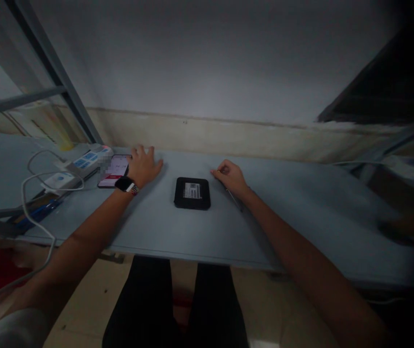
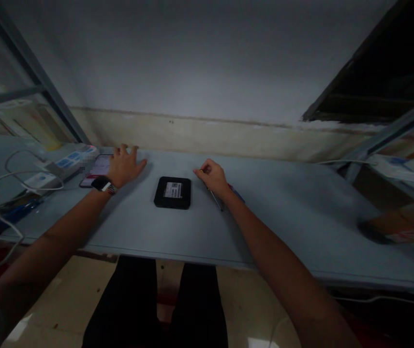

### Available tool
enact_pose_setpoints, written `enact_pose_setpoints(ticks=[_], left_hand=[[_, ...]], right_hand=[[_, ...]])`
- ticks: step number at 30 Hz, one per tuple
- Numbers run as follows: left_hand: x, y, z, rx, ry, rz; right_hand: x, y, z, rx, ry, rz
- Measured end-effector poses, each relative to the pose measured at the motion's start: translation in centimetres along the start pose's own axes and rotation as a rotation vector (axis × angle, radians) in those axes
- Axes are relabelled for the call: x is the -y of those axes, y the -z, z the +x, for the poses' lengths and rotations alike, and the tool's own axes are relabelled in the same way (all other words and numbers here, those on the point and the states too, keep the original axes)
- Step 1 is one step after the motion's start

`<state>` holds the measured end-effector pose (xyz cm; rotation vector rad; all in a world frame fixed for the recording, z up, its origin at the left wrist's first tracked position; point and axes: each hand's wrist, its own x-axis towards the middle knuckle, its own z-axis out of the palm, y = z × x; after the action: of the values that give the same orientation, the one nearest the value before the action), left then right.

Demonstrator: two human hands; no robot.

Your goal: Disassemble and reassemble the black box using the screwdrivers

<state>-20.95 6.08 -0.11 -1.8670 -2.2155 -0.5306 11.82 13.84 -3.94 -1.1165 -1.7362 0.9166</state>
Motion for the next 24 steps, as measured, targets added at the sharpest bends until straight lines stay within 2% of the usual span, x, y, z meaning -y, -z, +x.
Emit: enact_pose_setpoints(ticks=[2,3,5,8,11,13,15,18,21,24], left_hand=[[2.3,-0.6,0.3,-0.01,0.124,-0.062],[3.2,-1.0,0.5,-0.01,0.142,-0.113],[4.6,-1.7,0.8,-0.017,0.128,-0.148],[5.2,-2.2,1.6,-0.055,0.019,-0.204],[4.4,-2.2,2.4,-0.079,-0.137,-0.264],[3.4,-2.3,2.7,-0.054,-0.229,-0.304],[2.2,-2.4,2.6,0.02,-0.32,-0.357],[0.3,-2.8,1.9,0.209,-0.47,-0.452],[-0.9,-3.4,1.1,0.251,-0.527,-0.438],[-1.4,-4.1,0.7,0.247,-0.497,-0.406]], right_hand=[[-0.1,0.0,0.1,0.004,0.007,0.012],[-0.1,0.0,0.1,0.007,0.009,0.019],[-0.1,0.0,0.2,0.009,0.012,0.03],[-0.1,0.0,0.3,0.011,0.01,0.043],[-0.2,0.0,0.3,0.012,0.004,0.06],[-0.2,0.1,0.4,0.011,0.008,0.072],[-0.3,0.2,0.5,0.003,0.016,0.082],[-0.5,0.2,0.7,-0.024,0.028,0.083],[-0.9,0.2,1.0,-0.06,0.034,0.065],[-1.3,0.1,1.4,-0.082,0.043,0.036]])
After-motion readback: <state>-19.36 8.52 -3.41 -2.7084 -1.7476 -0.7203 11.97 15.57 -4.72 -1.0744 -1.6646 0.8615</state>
